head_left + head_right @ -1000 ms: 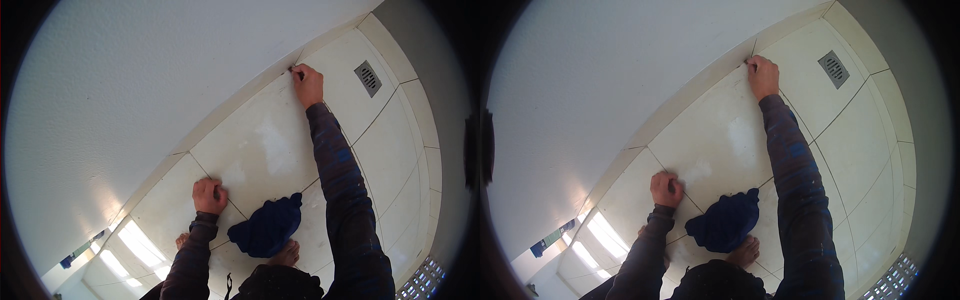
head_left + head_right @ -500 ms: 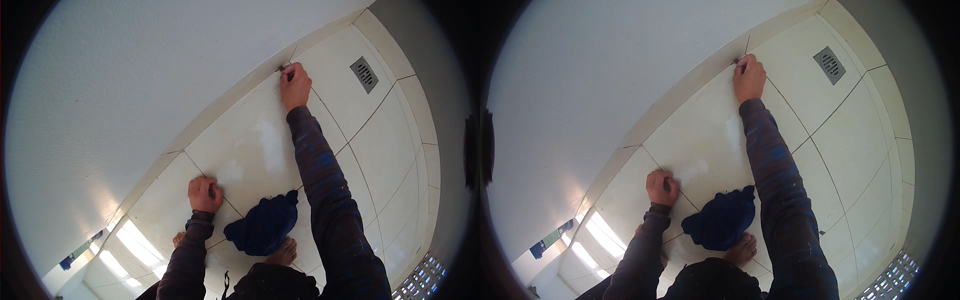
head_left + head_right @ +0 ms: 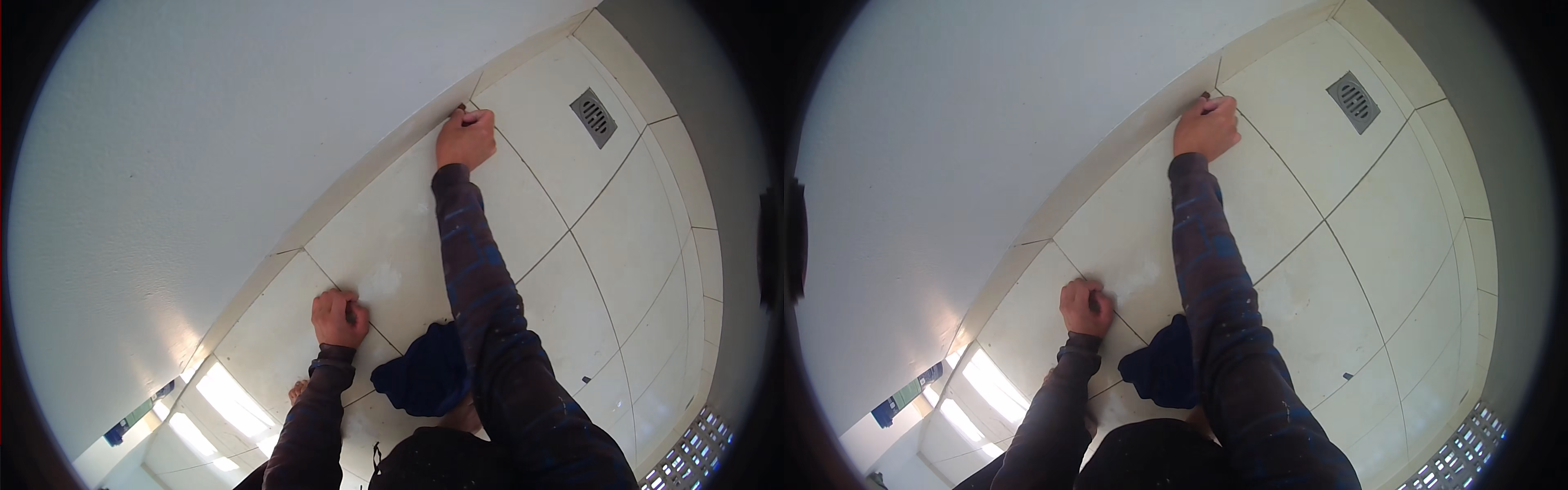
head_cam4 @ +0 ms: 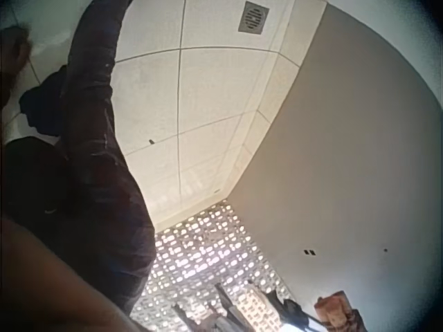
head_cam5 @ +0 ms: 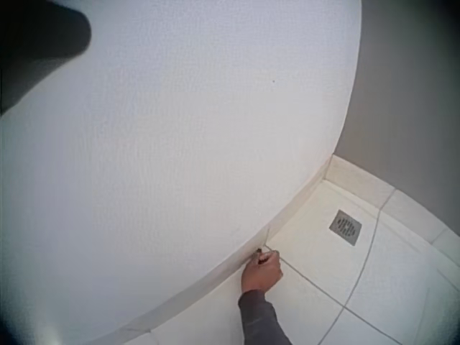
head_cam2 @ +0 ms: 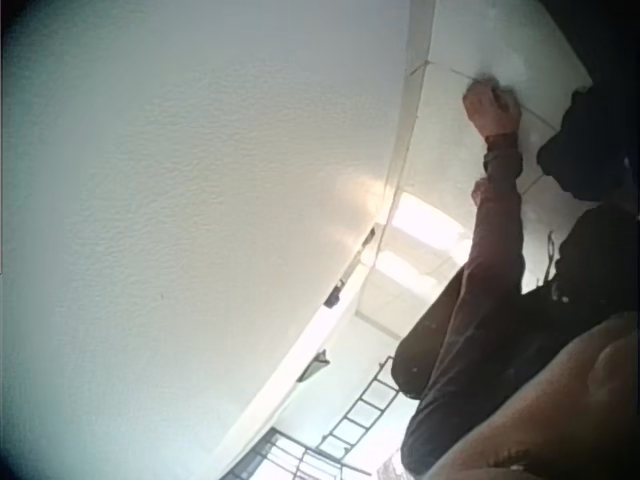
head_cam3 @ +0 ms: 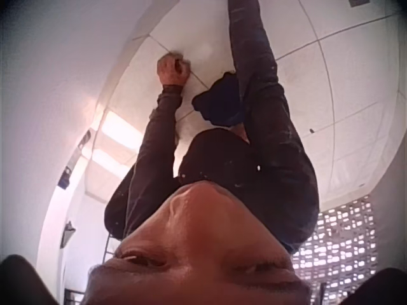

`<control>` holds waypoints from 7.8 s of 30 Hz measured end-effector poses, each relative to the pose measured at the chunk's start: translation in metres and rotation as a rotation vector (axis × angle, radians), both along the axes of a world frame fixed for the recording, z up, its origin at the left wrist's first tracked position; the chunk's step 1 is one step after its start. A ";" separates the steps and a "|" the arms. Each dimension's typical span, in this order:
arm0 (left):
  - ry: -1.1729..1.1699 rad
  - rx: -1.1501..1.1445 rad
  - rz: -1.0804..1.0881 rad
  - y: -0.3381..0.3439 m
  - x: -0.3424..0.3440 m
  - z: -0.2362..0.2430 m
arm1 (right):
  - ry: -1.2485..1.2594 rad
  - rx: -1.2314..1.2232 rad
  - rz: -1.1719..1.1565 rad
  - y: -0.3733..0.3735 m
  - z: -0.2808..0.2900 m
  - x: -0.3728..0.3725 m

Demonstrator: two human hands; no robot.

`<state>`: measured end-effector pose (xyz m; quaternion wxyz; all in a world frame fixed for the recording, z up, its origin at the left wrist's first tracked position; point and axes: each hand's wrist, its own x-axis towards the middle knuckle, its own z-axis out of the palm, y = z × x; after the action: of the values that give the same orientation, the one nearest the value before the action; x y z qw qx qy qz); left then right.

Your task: The person wipes a floor tile with a cloth, scrapes along the edges and grout lines with a small tool, and rinses the cloth in a bucket of water.

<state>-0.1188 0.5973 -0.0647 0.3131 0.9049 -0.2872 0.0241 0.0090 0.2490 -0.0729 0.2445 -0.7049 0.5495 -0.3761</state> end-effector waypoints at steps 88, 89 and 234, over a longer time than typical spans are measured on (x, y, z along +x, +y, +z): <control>0.852 -0.253 -0.202 -0.199 0.011 0.113 | 0.149 0.347 0.455 0.154 0.129 -0.354; 0.765 -0.279 -0.163 -0.213 0.028 0.078 | 0.167 0.331 0.438 0.167 0.116 -0.367; 0.600 0.017 -0.774 -0.353 0.156 0.014 | -0.656 0.220 -0.120 -0.044 0.092 -0.151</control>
<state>0.0371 0.2448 -0.0507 0.3604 0.7014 -0.4999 -0.3580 -0.1423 0.2047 0.0192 0.4600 -0.4826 0.5194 -0.5346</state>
